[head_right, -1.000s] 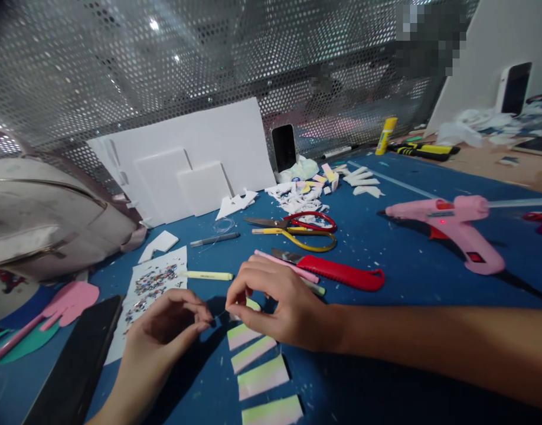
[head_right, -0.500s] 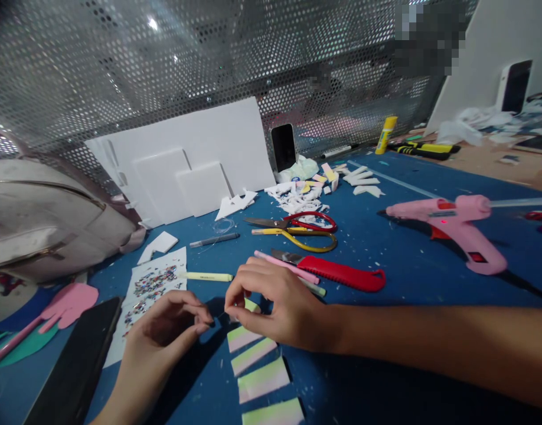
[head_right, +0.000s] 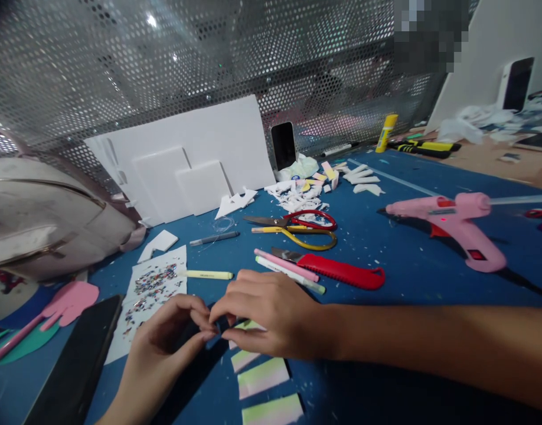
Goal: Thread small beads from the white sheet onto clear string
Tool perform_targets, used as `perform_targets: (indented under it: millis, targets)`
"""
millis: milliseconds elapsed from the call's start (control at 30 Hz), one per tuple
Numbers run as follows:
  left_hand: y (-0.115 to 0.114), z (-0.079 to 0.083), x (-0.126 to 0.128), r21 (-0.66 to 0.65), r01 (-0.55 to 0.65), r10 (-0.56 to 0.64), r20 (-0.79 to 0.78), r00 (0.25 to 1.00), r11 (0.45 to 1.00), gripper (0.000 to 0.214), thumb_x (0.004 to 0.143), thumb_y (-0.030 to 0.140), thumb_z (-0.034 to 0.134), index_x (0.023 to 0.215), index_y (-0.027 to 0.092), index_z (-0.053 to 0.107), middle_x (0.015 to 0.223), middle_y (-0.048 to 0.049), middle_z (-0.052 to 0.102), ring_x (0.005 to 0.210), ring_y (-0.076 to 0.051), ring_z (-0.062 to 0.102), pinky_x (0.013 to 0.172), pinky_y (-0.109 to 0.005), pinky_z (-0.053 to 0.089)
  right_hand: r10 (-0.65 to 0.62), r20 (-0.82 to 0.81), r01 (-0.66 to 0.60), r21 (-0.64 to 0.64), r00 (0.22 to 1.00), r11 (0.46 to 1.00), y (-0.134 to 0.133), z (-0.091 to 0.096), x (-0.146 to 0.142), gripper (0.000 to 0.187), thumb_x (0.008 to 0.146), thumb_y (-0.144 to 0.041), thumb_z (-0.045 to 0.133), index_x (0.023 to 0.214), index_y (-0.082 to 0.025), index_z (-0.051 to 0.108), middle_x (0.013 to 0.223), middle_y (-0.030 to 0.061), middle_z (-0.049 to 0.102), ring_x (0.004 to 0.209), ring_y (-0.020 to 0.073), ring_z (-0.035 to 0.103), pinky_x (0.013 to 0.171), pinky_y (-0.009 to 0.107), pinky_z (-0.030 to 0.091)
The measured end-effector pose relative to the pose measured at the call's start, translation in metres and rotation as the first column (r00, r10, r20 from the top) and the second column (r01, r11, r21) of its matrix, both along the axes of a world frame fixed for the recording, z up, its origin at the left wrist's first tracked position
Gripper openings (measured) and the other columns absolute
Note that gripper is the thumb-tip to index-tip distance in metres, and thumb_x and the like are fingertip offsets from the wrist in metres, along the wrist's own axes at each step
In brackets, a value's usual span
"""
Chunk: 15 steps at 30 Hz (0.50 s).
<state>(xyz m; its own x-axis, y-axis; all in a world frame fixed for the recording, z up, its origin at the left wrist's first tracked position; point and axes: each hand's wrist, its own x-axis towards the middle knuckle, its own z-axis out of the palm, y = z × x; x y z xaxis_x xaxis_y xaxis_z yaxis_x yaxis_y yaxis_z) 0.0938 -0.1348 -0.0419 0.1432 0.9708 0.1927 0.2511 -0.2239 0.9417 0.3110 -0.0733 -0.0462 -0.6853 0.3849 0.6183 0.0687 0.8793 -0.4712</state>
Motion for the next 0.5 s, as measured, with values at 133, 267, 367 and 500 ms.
perform_targets:
  millis: [133,267,367,500]
  targets:
    - [-0.0037,-0.0016,0.0024,-0.017,0.027,-0.027,-0.002,1.000,0.999,0.023,0.085,0.014,0.077,0.098,0.024,0.061,0.074,0.0055,0.070,0.072,-0.012,0.067,0.072,-0.019,0.052,0.068,0.014,-0.069,0.069,0.998,0.995,0.0005,0.0000,0.0002,0.009,0.102,-0.019,0.060,0.101,-0.015,0.068,0.089,0.0051,0.070,0.080,0.0170,0.054,0.074,0.029,0.041]
    - [-0.0035,0.0001,0.0026,-0.043,0.048,-0.048,-0.021,0.999,0.998,0.017,0.087,0.016,0.076,0.095,0.023,0.063,0.075,0.0041,0.070,0.072,-0.013,0.068,0.071,-0.021,0.053,0.085,-0.005,-0.085,0.011,0.996,0.996,0.0002,0.0001,0.0013,0.007,0.099,-0.014,0.061,0.094,-0.016,0.066,0.088,0.0037,0.068,0.081,0.0161,0.055,0.074,0.028,0.041]
    - [-0.0018,0.0024,0.0009,0.010,0.125,-0.122,-0.144,0.982,0.992,0.008,0.091,0.015,0.072,0.089,0.023,0.073,0.077,0.0006,0.072,0.071,-0.015,0.069,0.067,-0.021,0.053,-0.006,-0.093,-0.009,-0.164,0.996,0.986,0.0007,0.0010,0.0033,0.008,0.095,-0.010,0.060,0.095,-0.018,0.061,0.090,0.0026,0.064,0.083,0.0160,0.056,0.076,0.029,0.042]
    - [-0.0092,0.0018,-0.0069,0.309,0.260,-0.124,-0.399,0.909,0.915,0.020,0.101,0.019,0.060,0.104,0.027,0.078,0.081,-0.0031,0.073,0.073,-0.017,0.070,0.064,-0.024,0.052,-0.288,-0.116,0.212,-0.434,0.951,0.876,0.0057,0.0004,0.0060,0.004,0.097,-0.018,0.055,0.098,-0.021,0.056,0.097,0.0021,0.060,0.075,0.0143,0.052,0.067,0.028,0.041]
